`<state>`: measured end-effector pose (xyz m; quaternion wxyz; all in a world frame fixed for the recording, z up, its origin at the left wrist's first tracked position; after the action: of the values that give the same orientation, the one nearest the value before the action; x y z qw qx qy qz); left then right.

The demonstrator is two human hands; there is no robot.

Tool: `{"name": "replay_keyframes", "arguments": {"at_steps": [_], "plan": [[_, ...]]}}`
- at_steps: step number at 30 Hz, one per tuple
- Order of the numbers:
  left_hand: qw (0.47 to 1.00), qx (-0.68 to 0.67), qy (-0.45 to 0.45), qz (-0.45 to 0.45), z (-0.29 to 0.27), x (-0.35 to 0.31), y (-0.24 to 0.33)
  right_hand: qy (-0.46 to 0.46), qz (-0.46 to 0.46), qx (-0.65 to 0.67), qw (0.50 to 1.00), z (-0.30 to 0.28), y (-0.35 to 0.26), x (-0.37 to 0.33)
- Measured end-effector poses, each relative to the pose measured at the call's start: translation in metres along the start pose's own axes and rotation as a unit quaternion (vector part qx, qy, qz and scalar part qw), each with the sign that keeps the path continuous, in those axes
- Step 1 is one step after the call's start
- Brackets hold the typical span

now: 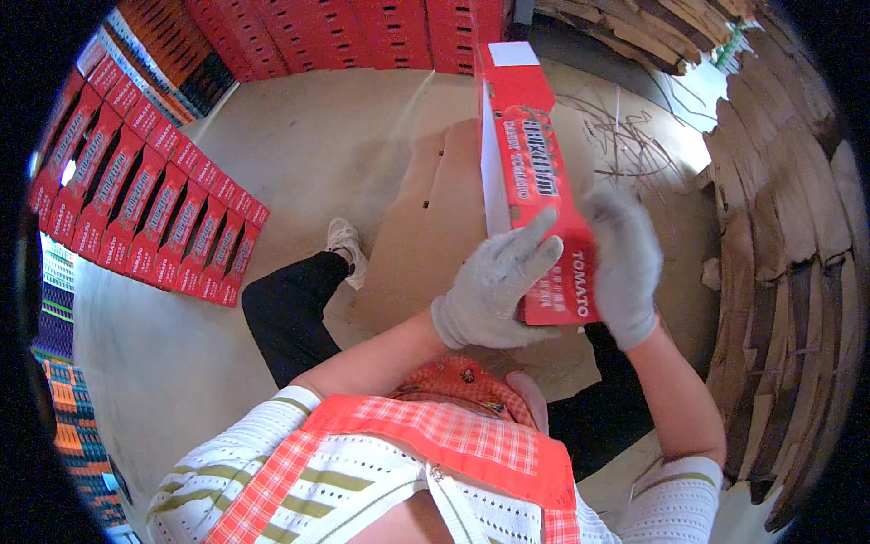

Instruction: The person sits on the floor and repeatedly folds flat cardboard pieces into red rectangular boxes. They fold the side flaps, tuck tabs, and stack the completed boxes into a growing pile. The process is repeated continuously throughout the clip.

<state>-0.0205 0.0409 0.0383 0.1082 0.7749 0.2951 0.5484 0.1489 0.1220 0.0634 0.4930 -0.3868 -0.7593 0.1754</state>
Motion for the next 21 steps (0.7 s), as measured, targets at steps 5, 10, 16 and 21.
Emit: {"name": "replay_keyframes", "arguments": {"at_steps": [5, 10, 16, 21], "plan": [[0.985, 0.023, 0.117, -0.121, 0.021, -0.018, -0.009, -0.277, -0.067, -0.198, 0.938, 0.011, -0.064, 0.016], [0.969, -0.024, 0.074, -0.234, 0.042, -0.042, -0.014, -0.372, 0.015, -0.246, 0.895, 0.036, -0.051, 0.038], [0.949, -0.11, -0.099, -0.28, 0.048, -0.048, -0.016, -0.358, -0.264, -0.29, 0.848, 0.1, -0.068, 0.033], [0.941, -0.158, 0.057, -0.295, 0.011, -0.058, -0.014, -0.241, -0.22, -0.16, 0.932, 0.115, -0.092, 0.071]]}}
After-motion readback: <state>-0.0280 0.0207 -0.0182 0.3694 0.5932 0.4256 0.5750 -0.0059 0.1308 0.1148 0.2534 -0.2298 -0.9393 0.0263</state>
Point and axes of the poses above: each hand's wrist, its own x-axis towards the middle knuckle, its own z-axis out of the palm, y = z × x, the point moved 3 cm from there along x, towards the middle knuckle, and after that the axes turned 12 degrees about -x, right-handed, at the moved point
